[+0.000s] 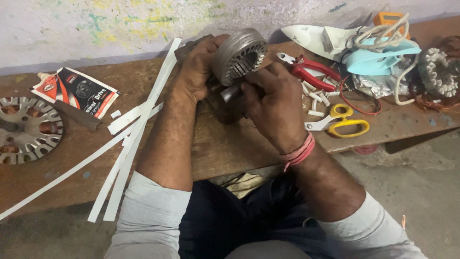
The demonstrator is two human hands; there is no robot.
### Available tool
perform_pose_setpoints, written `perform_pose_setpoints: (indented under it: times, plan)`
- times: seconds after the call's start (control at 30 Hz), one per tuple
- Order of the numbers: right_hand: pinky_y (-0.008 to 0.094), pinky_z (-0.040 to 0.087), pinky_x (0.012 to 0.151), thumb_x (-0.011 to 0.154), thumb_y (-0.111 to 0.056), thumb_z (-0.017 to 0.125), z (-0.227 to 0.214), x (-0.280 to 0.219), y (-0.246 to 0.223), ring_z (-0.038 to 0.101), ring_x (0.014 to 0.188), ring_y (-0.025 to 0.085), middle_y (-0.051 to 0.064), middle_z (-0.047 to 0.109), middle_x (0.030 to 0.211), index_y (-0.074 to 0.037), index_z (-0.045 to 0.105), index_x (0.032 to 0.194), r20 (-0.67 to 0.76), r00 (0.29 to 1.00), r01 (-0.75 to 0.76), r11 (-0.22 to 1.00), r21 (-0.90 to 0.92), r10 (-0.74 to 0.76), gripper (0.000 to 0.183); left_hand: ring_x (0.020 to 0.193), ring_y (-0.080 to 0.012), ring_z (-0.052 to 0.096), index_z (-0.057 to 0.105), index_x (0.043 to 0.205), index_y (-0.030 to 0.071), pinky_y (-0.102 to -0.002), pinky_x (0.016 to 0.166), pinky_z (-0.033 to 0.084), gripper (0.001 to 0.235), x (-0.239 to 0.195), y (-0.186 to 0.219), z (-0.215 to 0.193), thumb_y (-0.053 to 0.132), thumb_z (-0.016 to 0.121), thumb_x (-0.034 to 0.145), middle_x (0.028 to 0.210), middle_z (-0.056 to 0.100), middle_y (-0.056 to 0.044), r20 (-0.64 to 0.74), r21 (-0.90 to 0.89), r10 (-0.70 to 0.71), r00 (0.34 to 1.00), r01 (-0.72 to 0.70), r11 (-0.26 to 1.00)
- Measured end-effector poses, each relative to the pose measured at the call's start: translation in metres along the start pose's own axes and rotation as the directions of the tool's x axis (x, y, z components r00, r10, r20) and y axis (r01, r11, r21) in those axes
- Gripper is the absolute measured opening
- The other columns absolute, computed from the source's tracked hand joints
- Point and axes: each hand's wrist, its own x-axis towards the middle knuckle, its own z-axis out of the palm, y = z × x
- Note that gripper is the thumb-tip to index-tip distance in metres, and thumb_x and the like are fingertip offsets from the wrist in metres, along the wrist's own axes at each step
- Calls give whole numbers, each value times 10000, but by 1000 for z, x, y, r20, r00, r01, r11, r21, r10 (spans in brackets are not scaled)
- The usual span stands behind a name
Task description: The person cuts white insulating strips into small pieces using scissors and inserts them into the slots of a motor armature held in a bench vise. The person repeats this process for multiple slots.
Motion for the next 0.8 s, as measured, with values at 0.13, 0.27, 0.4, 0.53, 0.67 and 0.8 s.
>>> perform_pose_setpoints:
  times: [0.13,0.27,0.4,0.53,0.67,0.8]
  plan:
    - [369,541,669,857,-62,842,-4,4,3,676,737,257,117,650,848,-24,677,983,-28,998,-57,998,16,58,210,762,-134,701,726,1058,-1,-296,684,595,311,-1,0,-2,197,823,838,905,729,-67,-12,-4,-8,1000,8,1000]
    - [308,564,636,897,-74,835,-2,4,3,722,704,164,78,687,830,-31,608,941,26,976,-216,959,182,215,236,806,-144,727,702,1135,0,-292,709,624,444,1,-4,-4,210,820,763,955,740,-80,-133,25,-11,991,14,1000]
    - [308,549,620,880,-80,866,1,6,5,702,697,157,88,686,833,-22,596,932,34,980,-197,969,147,195,281,871,-187,714,676,1238,-51,-320,761,627,563,-1,-5,-3,208,833,763,1023,717,-129,-133,24,-12,991,16,1000]
    - [336,544,647,875,-103,874,-1,-14,5,701,770,216,122,667,931,-18,636,1028,-36,993,-106,983,152,113,296,970,-197,731,661,1251,-16,-356,855,646,812,-1,-4,-5,558,869,715,1071,728,-107,-28,155,109,994,-104,982]
    - [432,525,937,934,-20,770,7,-40,12,643,1095,347,157,635,1215,-28,627,1213,-110,989,104,995,6,-103,313,958,-188,720,661,1162,8,-366,886,640,1048,0,-10,-13,885,769,598,1021,722,-85,-26,243,175,984,-164,956]
    - [468,483,1050,907,23,729,12,-50,24,586,1230,372,163,594,1338,-47,609,1339,-56,983,173,985,-8,-173,454,899,-170,703,673,1083,20,-353,838,634,913,-1,-19,-24,829,785,675,967,709,-61,-57,241,220,974,-200,950]
